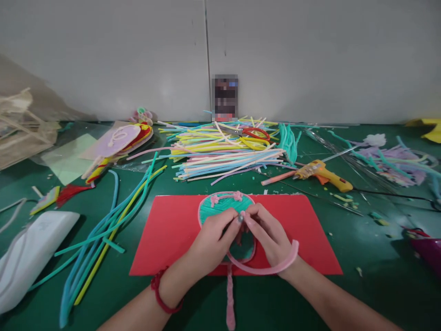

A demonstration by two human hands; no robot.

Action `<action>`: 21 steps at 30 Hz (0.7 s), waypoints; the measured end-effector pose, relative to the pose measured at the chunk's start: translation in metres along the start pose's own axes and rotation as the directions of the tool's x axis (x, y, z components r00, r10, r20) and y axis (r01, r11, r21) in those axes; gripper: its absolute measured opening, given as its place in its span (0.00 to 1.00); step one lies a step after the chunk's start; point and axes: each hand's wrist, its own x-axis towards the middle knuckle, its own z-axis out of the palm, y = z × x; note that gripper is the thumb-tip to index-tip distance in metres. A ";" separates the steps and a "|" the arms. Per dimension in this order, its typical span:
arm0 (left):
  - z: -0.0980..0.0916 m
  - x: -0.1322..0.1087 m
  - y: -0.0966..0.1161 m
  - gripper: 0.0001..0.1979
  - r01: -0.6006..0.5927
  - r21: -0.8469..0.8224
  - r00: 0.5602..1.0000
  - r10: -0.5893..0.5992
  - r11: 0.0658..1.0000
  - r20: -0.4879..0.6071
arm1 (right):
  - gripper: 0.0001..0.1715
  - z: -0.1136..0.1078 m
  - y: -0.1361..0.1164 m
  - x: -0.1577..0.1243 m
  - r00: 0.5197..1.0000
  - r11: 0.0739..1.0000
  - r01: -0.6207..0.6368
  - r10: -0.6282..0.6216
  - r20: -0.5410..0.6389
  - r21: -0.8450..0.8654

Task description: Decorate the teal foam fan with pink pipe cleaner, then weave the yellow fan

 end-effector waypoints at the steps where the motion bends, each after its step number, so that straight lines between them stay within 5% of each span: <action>1: 0.000 0.000 0.000 0.18 0.002 -0.006 1.000 -0.002 1.000 -0.003 | 0.12 0.000 0.000 0.000 1.000 1.000 0.016 -0.016 0.012 0.013; 14: 0.002 -0.003 -0.001 0.16 0.007 -0.174 1.000 -0.006 0.985 0.010 | 0.14 0.000 0.001 0.000 0.992 0.964 0.071 -0.095 -0.082 -0.255; 21: -0.003 -0.002 0.004 0.17 -0.043 -0.061 0.998 0.046 0.997 0.039 | 0.14 0.000 0.000 -0.001 0.990 0.944 0.102 -0.126 -0.057 -0.314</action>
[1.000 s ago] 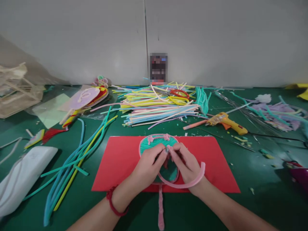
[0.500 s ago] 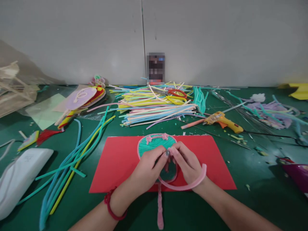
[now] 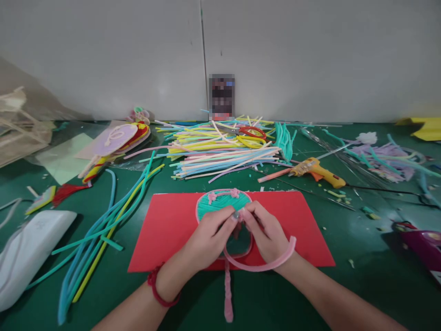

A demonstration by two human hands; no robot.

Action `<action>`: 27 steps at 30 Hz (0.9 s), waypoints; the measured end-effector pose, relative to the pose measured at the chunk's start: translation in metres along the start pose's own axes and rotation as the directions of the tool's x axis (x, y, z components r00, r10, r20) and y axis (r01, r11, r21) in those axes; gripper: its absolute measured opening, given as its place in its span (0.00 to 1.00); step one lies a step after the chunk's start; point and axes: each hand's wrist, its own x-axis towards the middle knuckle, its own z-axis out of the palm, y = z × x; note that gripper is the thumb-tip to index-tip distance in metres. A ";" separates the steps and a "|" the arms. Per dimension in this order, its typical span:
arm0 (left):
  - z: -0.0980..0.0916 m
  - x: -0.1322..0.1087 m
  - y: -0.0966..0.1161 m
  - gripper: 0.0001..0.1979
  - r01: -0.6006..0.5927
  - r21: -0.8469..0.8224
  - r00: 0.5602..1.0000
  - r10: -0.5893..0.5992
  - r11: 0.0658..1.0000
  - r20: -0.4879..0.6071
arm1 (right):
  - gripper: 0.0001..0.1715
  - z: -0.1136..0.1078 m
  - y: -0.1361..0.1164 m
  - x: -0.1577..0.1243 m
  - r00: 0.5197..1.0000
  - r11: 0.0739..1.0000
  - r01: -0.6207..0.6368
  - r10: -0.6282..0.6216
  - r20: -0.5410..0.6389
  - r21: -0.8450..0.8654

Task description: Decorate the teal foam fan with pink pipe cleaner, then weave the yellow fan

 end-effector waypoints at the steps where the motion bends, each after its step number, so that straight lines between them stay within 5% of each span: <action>1: -0.001 0.000 0.000 0.17 -0.012 0.014 1.000 0.012 1.000 0.002 | 0.14 0.000 0.000 0.000 1.000 1.000 0.002 -0.002 0.003 -0.003; 9: -0.002 0.002 -0.004 0.15 -0.032 0.274 0.999 0.039 0.961 -0.022 | 0.15 -0.001 0.004 0.002 1.000 1.000 0.003 -0.003 -0.008 -0.004; 15: -0.001 0.001 -0.004 0.15 -0.010 0.306 0.999 0.022 0.952 -0.035 | 0.15 -0.003 0.002 0.002 1.000 0.999 -0.006 0.007 0.018 -0.051; 27: -0.001 0.003 0.005 0.15 0.065 -0.102 0.998 -0.065 0.993 0.001 | 0.15 -0.001 -0.001 -0.002 1.000 0.998 0.018 -0.017 0.006 -0.058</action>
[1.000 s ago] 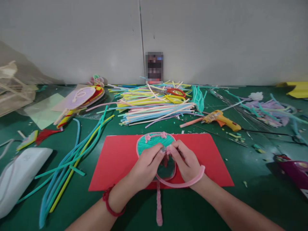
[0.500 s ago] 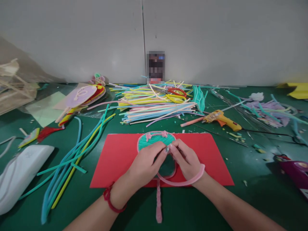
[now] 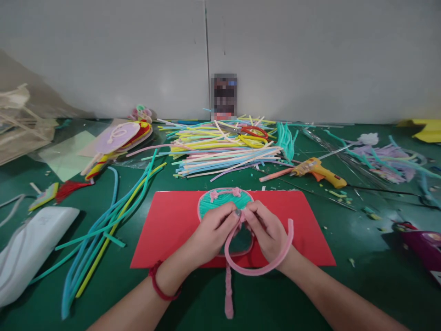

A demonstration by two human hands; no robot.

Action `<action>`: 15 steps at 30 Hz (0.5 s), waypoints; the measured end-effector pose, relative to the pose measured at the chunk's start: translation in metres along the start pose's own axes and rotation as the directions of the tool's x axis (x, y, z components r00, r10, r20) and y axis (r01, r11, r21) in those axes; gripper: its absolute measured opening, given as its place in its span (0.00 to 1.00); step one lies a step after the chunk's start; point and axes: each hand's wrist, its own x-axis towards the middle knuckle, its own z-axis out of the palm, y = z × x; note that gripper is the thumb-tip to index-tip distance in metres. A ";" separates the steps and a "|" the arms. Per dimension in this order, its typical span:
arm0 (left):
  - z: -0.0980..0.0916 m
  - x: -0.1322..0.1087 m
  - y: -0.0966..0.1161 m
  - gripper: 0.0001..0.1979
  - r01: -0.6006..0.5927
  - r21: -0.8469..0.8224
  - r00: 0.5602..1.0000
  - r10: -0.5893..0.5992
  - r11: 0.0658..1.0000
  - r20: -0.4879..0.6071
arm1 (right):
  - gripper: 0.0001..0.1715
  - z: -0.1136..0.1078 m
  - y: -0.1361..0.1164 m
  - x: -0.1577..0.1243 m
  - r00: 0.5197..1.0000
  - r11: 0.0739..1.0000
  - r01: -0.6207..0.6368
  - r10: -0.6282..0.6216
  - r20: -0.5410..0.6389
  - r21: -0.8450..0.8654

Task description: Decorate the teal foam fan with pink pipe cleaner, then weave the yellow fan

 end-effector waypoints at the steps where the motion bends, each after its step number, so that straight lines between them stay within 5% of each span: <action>1: 0.000 0.000 0.000 0.15 0.010 -0.030 1.000 -0.010 0.999 0.014 | 0.15 0.000 0.000 0.000 1.000 1.000 0.006 -0.006 0.001 0.000; 7: 0.000 -0.001 -0.001 0.15 0.041 -0.075 0.999 -0.038 0.996 0.031 | 0.14 -0.001 0.000 0.000 1.000 1.000 0.013 -0.014 0.015 0.022; 15: 0.001 -0.003 -0.004 0.15 -0.039 0.177 0.999 0.045 0.983 -0.029 | 0.15 -0.002 0.000 0.001 0.999 0.998 -0.023 0.022 0.024 0.051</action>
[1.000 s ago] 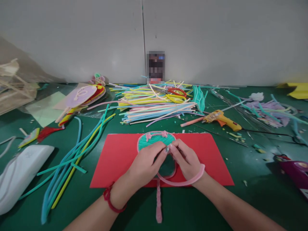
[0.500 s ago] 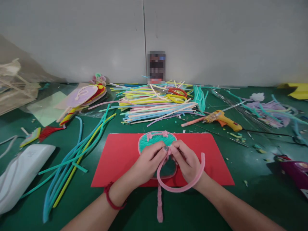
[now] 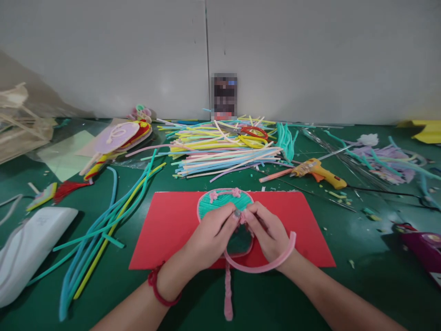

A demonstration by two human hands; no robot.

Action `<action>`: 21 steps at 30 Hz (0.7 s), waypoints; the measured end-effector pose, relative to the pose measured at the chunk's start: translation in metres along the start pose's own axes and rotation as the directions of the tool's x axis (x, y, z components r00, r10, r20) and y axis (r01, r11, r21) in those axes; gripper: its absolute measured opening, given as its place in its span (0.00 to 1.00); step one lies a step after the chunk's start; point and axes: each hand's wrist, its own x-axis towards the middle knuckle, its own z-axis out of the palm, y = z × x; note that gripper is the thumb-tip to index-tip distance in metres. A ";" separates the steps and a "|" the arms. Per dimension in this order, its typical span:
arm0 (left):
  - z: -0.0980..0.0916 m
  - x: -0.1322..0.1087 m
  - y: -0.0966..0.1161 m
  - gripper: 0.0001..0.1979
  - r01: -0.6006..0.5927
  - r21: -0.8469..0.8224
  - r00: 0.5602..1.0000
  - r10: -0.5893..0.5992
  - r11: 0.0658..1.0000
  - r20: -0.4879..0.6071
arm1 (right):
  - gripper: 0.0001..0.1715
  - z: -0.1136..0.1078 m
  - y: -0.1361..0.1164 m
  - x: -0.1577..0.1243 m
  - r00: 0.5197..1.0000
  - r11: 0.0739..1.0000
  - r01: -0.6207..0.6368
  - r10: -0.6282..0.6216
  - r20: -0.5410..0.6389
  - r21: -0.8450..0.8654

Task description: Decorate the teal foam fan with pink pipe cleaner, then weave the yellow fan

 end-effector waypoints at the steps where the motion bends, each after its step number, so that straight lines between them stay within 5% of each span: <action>1: 0.000 0.000 0.000 0.15 -0.009 0.028 1.000 0.010 1.000 -0.009 | 0.15 0.000 0.000 0.000 1.000 1.000 0.001 -0.001 -0.001 0.003; 11: -0.001 -0.001 0.001 0.14 -0.099 0.282 0.995 0.102 0.954 0.002 | 0.14 0.002 0.000 -0.001 1.000 1.000 0.009 -0.009 -0.025 0.000; 21: 0.001 0.002 0.004 0.17 0.057 -0.070 0.996 -0.052 0.996 0.070 | 0.20 -0.001 0.000 0.002 0.989 0.955 -0.147 0.140 0.046 0.259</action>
